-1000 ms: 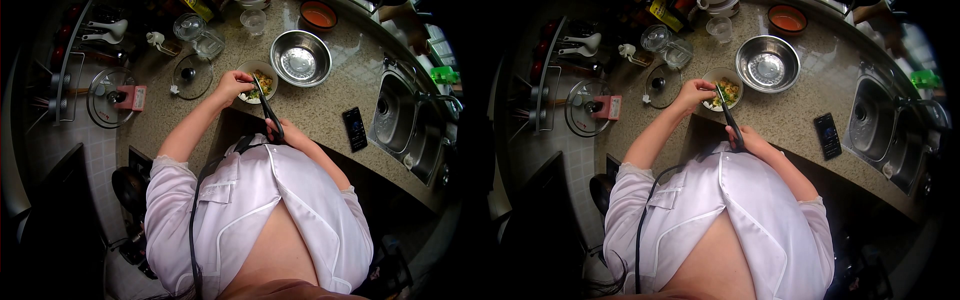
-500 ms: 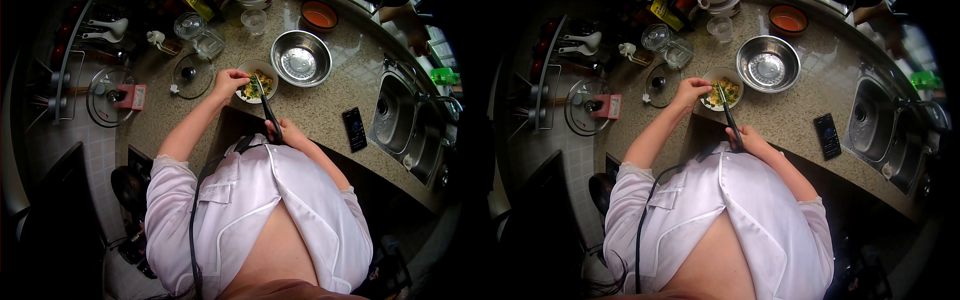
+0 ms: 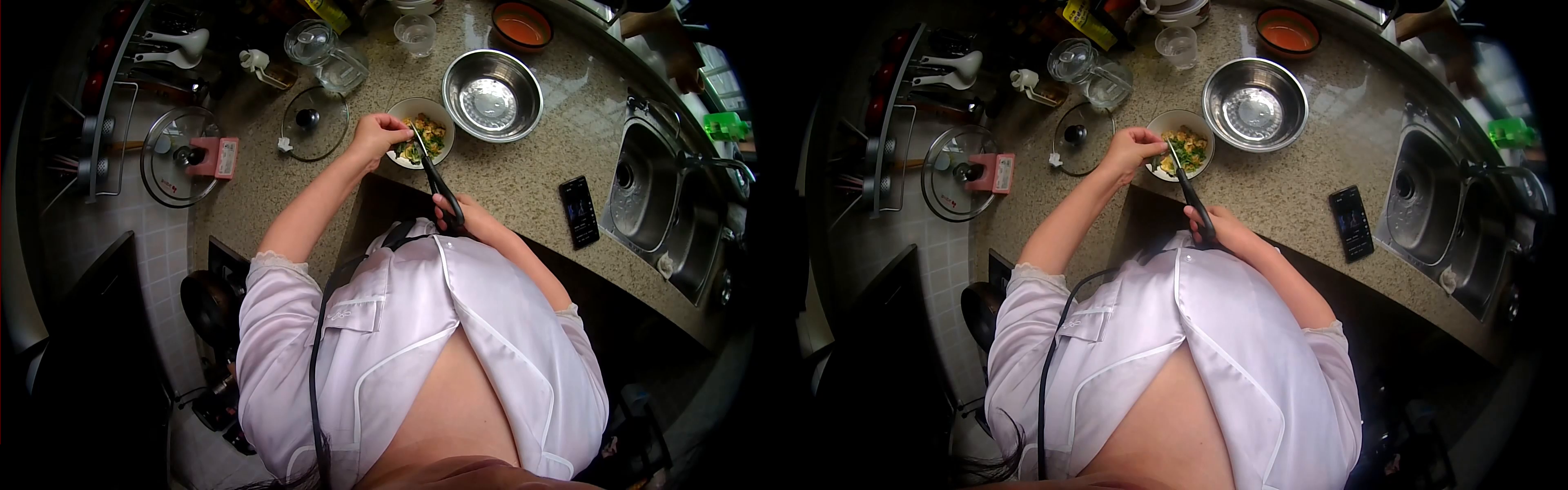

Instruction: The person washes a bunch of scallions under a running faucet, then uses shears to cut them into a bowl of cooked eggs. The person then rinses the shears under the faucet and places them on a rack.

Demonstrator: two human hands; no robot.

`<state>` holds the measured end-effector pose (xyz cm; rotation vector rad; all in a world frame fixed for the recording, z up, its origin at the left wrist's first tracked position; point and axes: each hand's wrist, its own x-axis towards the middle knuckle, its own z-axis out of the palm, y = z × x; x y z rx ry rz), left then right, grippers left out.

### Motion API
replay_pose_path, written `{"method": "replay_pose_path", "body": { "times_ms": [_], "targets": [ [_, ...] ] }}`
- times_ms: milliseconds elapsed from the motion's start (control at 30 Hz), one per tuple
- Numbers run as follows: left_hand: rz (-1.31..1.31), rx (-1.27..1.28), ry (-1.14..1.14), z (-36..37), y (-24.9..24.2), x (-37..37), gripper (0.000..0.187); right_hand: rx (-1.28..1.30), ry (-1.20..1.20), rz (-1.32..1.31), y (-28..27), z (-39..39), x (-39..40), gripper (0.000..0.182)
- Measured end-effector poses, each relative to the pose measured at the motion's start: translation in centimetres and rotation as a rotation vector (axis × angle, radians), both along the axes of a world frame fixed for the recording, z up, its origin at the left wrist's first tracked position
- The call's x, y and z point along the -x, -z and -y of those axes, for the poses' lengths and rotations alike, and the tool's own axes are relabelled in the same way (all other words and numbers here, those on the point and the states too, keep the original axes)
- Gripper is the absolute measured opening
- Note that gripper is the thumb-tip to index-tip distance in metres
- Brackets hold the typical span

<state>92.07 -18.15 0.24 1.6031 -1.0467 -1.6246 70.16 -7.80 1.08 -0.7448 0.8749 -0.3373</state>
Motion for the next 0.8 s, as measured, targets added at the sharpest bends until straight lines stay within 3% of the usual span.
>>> {"method": "replay_pose_path", "body": {
  "times_ms": [367,533,800],
  "targets": [
    [0.076,0.037,0.132,-0.6,-2.5,1.0,0.022,0.096,-0.045,-0.134,-0.4,0.2,0.0,0.042],
    [-0.037,0.064,-0.006,-0.5,-0.5,0.6,0.021,0.123,-0.031,-0.117,0.1,0.2,-0.1,0.042],
    [-0.01,0.048,-0.041,-0.4,-0.1,0.1,0.016,0.152,-0.027,-0.157,-0.1,0.1,0.0,0.041]
  ]
}}
